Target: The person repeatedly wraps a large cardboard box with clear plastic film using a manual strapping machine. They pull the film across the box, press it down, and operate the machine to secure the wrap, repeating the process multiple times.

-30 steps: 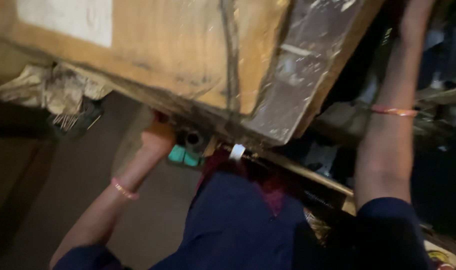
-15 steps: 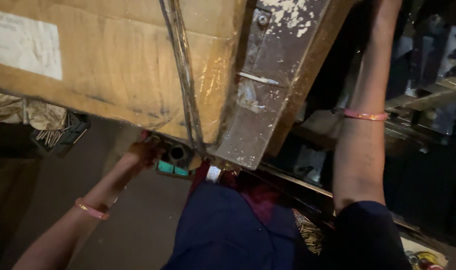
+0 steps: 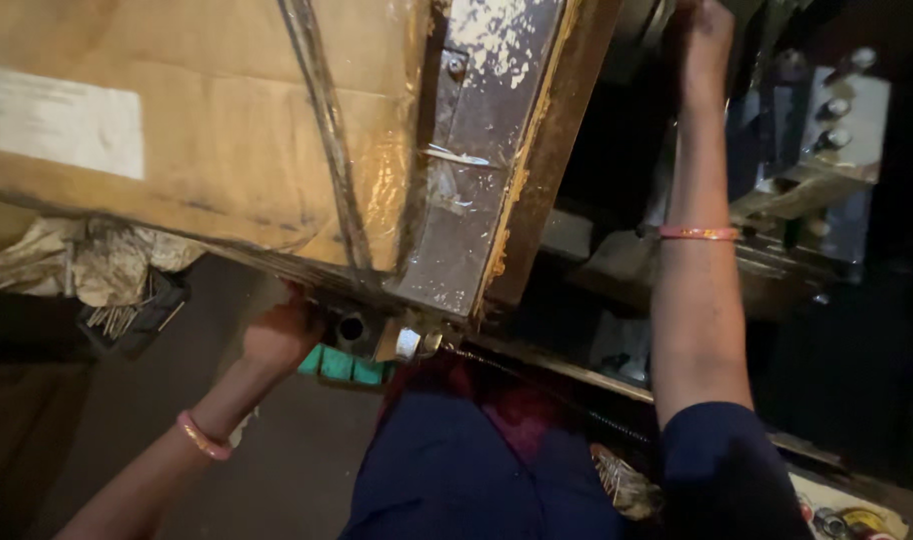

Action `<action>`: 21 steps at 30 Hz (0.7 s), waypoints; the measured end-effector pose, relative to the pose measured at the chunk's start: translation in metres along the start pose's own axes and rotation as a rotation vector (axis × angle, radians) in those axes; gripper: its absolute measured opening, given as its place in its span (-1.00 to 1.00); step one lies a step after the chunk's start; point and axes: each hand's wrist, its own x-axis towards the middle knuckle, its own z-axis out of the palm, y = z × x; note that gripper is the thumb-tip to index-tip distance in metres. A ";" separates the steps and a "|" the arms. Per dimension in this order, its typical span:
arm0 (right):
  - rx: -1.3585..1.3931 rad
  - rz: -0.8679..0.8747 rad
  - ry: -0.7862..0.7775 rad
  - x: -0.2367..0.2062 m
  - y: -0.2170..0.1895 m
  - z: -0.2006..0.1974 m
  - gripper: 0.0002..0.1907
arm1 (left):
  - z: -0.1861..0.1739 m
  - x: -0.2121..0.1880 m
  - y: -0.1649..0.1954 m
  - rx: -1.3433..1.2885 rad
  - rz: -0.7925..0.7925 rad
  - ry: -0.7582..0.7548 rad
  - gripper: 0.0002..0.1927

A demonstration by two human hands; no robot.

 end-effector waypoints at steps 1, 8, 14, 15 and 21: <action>-0.043 0.102 0.009 -0.001 -0.006 0.002 -0.50 | -0.001 0.001 0.002 -0.001 0.004 -0.010 -0.49; 0.163 0.123 0.112 -0.018 -0.044 0.025 -0.69 | -0.030 0.001 0.037 0.030 -0.084 0.061 -0.59; 0.378 0.764 -0.063 -0.090 -0.047 0.016 -0.69 | -0.095 -0.034 0.126 -0.476 0.162 0.235 -0.68; 0.339 0.747 -0.186 -0.103 -0.048 0.010 -0.71 | -0.103 -0.042 0.138 -0.645 0.235 0.273 -0.70; 0.724 0.629 -0.438 -0.148 -0.067 -0.026 -0.73 | -0.081 -0.074 0.202 -1.340 0.112 0.230 -0.55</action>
